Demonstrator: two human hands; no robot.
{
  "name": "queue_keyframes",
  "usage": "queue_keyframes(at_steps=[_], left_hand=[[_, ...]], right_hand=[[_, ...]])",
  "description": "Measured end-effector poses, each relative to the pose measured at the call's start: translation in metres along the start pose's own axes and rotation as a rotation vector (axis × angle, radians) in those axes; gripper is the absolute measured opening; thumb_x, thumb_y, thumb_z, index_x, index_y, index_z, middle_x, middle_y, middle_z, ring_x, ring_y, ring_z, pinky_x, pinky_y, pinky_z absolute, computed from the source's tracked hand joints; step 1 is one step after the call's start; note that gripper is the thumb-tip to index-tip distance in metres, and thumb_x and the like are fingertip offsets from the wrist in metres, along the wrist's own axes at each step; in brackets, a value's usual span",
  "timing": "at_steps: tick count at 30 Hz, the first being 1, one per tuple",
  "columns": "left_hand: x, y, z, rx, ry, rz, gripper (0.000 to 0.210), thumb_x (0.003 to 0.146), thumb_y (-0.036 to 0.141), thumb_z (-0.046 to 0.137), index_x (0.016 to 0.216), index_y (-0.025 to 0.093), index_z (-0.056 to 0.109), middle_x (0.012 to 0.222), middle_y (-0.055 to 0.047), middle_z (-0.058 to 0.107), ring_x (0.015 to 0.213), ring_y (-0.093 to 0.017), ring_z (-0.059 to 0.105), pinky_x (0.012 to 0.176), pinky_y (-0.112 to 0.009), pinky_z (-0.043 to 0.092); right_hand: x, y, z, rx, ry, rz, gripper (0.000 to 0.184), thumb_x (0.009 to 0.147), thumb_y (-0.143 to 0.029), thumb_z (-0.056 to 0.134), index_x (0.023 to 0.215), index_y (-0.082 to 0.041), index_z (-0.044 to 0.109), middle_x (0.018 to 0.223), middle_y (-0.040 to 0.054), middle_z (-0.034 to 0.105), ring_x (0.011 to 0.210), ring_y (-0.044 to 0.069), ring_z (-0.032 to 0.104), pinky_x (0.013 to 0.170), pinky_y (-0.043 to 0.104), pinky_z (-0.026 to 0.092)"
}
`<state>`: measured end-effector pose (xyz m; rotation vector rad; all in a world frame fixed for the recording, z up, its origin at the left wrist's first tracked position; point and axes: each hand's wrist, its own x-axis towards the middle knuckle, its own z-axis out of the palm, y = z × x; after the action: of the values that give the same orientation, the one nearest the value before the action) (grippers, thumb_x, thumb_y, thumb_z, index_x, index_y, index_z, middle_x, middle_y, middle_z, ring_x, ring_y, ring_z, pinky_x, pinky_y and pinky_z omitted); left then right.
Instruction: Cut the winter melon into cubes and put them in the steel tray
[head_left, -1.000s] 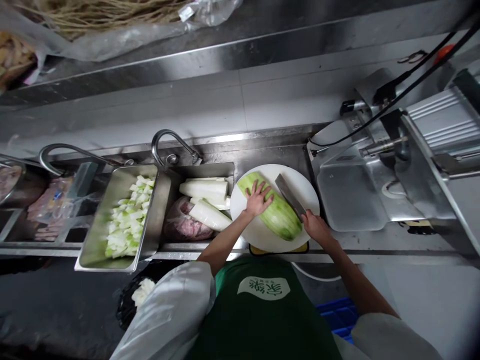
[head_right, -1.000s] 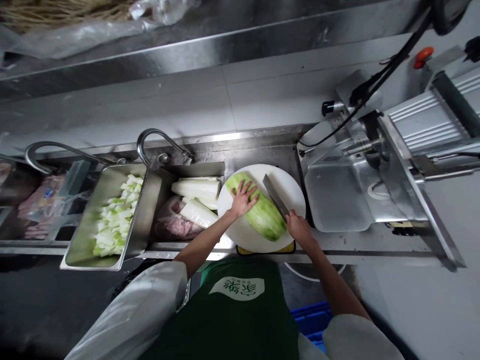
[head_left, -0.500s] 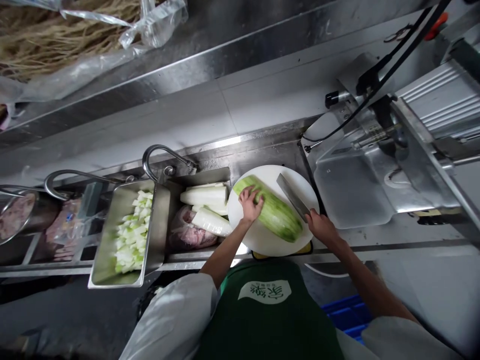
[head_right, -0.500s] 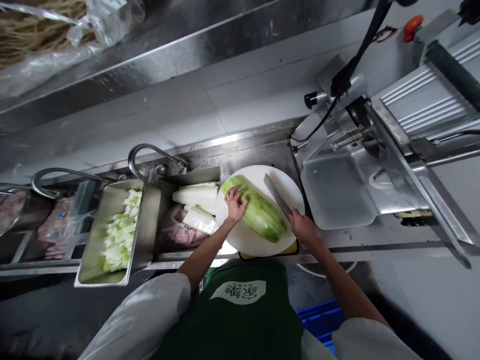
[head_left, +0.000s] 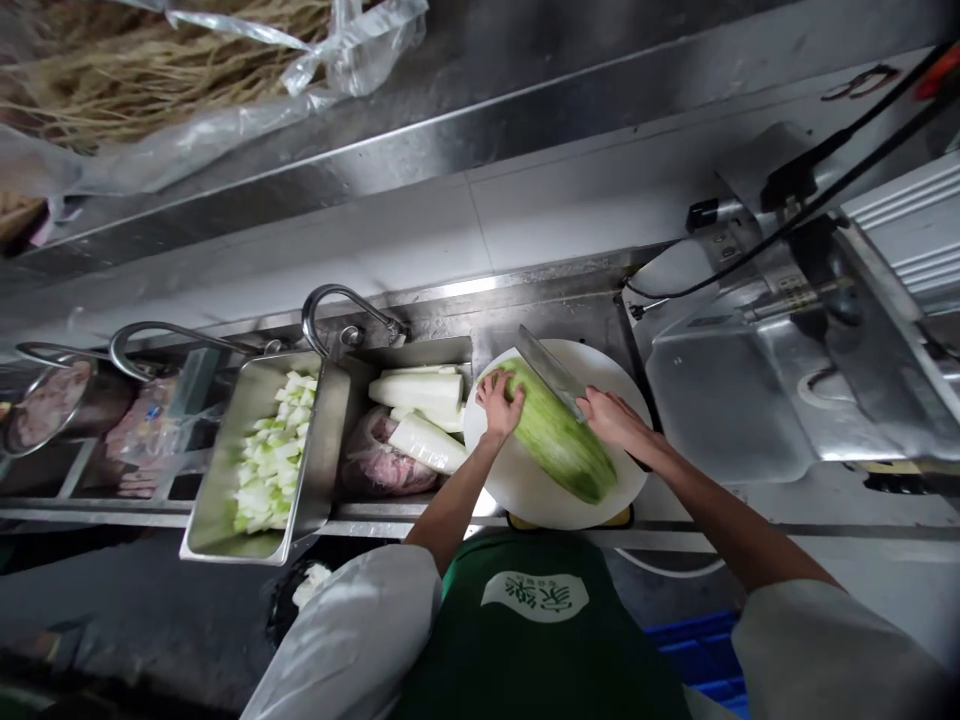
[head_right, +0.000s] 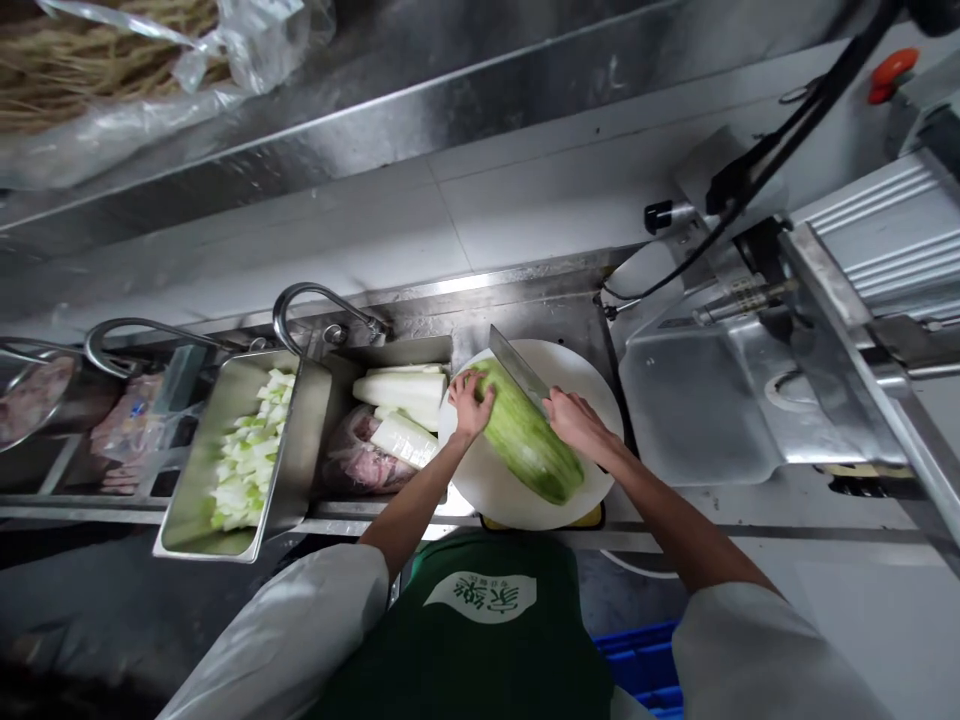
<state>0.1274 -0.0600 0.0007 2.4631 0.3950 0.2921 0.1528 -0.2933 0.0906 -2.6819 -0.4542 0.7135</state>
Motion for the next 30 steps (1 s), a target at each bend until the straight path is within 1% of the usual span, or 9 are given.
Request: queue_keyframes(at_steps=[5, 8, 12, 15, 18, 23, 25, 27, 30], left_hand=[[-0.002, -0.004, 0.007, -0.012, 0.034, 0.001, 0.031, 0.090, 0.037, 0.064, 0.119, 0.026, 0.068, 0.140, -0.008, 0.054, 0.134, -0.031, 0.041, 0.113, -0.051, 0.033], [-0.001, -0.003, 0.008, 0.005, 0.029, -0.009, 0.031, 0.090, 0.039, 0.063, 0.119, 0.028, 0.068, 0.142, -0.008, 0.054, 0.135, -0.031, 0.041, 0.113, -0.051, 0.033], [-0.002, -0.001, 0.005, -0.010, 0.012, -0.018, 0.032, 0.090, 0.039, 0.063, 0.120, 0.028, 0.067, 0.142, -0.007, 0.054, 0.134, -0.032, 0.040, 0.112, -0.052, 0.033], [-0.002, 0.000, 0.004, -0.023, -0.005, -0.017, 0.032, 0.089, 0.038, 0.065, 0.119, 0.029, 0.067, 0.142, -0.007, 0.054, 0.134, -0.033, 0.039, 0.112, -0.053, 0.033], [-0.002, 0.000, 0.003, -0.028, -0.009, -0.010, 0.031, 0.089, 0.038, 0.065, 0.118, 0.029, 0.067, 0.142, -0.006, 0.054, 0.135, -0.033, 0.039, 0.112, -0.053, 0.033], [0.000, -0.003, 0.005, -0.083, -0.022, 0.020, 0.032, 0.090, 0.040, 0.063, 0.119, 0.026, 0.067, 0.142, -0.008, 0.053, 0.136, -0.031, 0.039, 0.117, -0.052, 0.031], [0.000, -0.004, 0.005, -0.088, -0.028, 0.018, 0.033, 0.090, 0.041, 0.063, 0.119, 0.025, 0.067, 0.143, -0.008, 0.052, 0.136, -0.031, 0.038, 0.118, -0.052, 0.030], [0.000, -0.004, 0.005, -0.088, -0.031, 0.013, 0.033, 0.090, 0.041, 0.064, 0.118, 0.025, 0.067, 0.143, -0.008, 0.052, 0.135, -0.032, 0.038, 0.118, -0.051, 0.031], [-0.001, -0.004, 0.004, -0.095, -0.023, 0.011, 0.032, 0.091, 0.041, 0.063, 0.117, 0.023, 0.068, 0.142, -0.009, 0.052, 0.134, -0.032, 0.039, 0.117, -0.050, 0.032]], right_hand=[[0.028, -0.009, -0.006, -0.043, -0.034, -0.071, 0.027, 0.105, -0.031, 0.041, 0.106, -0.014, 0.062, 0.095, 0.0143, 0.073, 0.089, 0.024, 0.070, 0.067, 0.027, 0.036], [0.031, -0.010, -0.010, -0.076, -0.081, -0.054, 0.027, 0.105, -0.031, 0.042, 0.106, -0.014, 0.063, 0.092, 0.0132, 0.073, 0.087, 0.023, 0.070, 0.068, 0.027, 0.037], [0.033, -0.017, -0.018, -0.071, -0.151, -0.001, 0.031, 0.105, -0.034, 0.040, 0.107, -0.013, 0.063, 0.084, 0.0105, 0.071, 0.075, 0.019, 0.069, 0.064, 0.025, 0.039], [0.046, -0.026, -0.021, -0.074, -0.177, -0.003, 0.030, 0.105, -0.033, 0.041, 0.107, -0.013, 0.063, 0.082, 0.0101, 0.071, 0.072, 0.019, 0.069, 0.064, 0.025, 0.040], [0.070, -0.039, -0.011, -0.062, -0.172, -0.021, 0.029, 0.105, -0.031, 0.042, 0.107, -0.013, 0.064, 0.089, 0.0127, 0.073, 0.082, 0.021, 0.071, 0.068, 0.025, 0.042], [0.100, -0.057, 0.020, -0.046, -0.089, 0.018, 0.032, 0.106, -0.029, 0.038, 0.111, -0.010, 0.064, 0.105, 0.0190, 0.073, 0.101, 0.023, 0.070, 0.078, 0.025, 0.045], [0.102, -0.058, 0.024, -0.034, -0.090, 0.025, 0.033, 0.106, -0.030, 0.037, 0.113, -0.010, 0.063, 0.102, 0.0181, 0.073, 0.094, 0.022, 0.071, 0.074, 0.025, 0.046], [0.102, -0.057, 0.019, -0.005, -0.138, 0.010, 0.034, 0.106, -0.031, 0.036, 0.114, -0.011, 0.062, 0.095, 0.0147, 0.073, 0.074, 0.018, 0.070, 0.063, 0.024, 0.044], [0.099, -0.054, 0.003, 0.017, -0.206, -0.028, 0.033, 0.106, -0.033, 0.036, 0.112, -0.012, 0.060, 0.080, 0.0081, 0.070, 0.049, 0.012, 0.058, 0.051, 0.023, 0.039]])
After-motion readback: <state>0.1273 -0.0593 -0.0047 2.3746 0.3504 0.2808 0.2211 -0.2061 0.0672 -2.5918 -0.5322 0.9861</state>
